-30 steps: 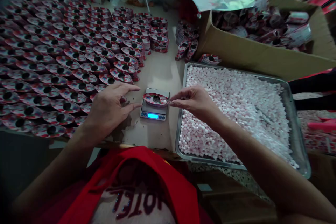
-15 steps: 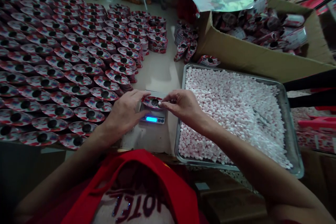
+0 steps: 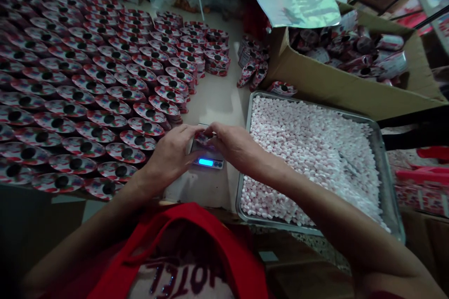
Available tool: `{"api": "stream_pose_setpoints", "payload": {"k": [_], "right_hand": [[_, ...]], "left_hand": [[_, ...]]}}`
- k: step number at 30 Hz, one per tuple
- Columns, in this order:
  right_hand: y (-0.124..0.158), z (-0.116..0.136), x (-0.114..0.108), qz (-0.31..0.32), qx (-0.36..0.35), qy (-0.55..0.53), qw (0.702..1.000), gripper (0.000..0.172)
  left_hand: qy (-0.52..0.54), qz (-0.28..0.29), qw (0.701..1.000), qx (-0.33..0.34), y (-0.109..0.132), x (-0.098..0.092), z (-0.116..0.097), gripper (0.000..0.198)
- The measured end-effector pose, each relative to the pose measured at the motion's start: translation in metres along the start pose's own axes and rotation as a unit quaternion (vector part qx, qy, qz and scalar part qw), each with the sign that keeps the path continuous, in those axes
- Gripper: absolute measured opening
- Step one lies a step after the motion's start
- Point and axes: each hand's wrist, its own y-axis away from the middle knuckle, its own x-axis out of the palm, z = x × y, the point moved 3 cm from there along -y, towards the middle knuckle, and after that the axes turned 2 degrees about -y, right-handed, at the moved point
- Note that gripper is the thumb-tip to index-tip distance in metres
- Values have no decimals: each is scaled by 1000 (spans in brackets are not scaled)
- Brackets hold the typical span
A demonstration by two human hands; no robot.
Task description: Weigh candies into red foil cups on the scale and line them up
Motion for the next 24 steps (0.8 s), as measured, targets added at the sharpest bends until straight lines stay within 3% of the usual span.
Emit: {"api": "stream_pose_setpoints", "payload": {"k": [5, 9, 11, 14, 16, 20, 24], "right_hand": [[1, -8, -3, -31, 8, -143, 989, 25], [10, -27, -37, -73, 17, -314, 946, 36], [18, -43, -60, -116, 35, -379, 917, 47], [30, -69, -84, -165, 72, -449, 875, 56], [37, -84, -89, -172, 89, -475, 859, 58], [43, -103, -73, -101, 113, -502, 852, 59], [43, -116, -61, -60, 126, -530, 837, 64]], "left_hand": [[-5, 12, 1000, -4, -8, 6, -4, 50], [-58, 124, 990, 38, -23, 11, -30, 27], [-121, 153, 979, 62, -40, 7, -45, 22], [-216, 101, 968, 78, -88, -9, -58, 27], [-262, 71, 960, 74, -132, -21, -55, 28], [-287, 53, 955, 57, -208, -31, -24, 31], [-268, 21, 961, 62, -242, -23, -1, 33]]}}
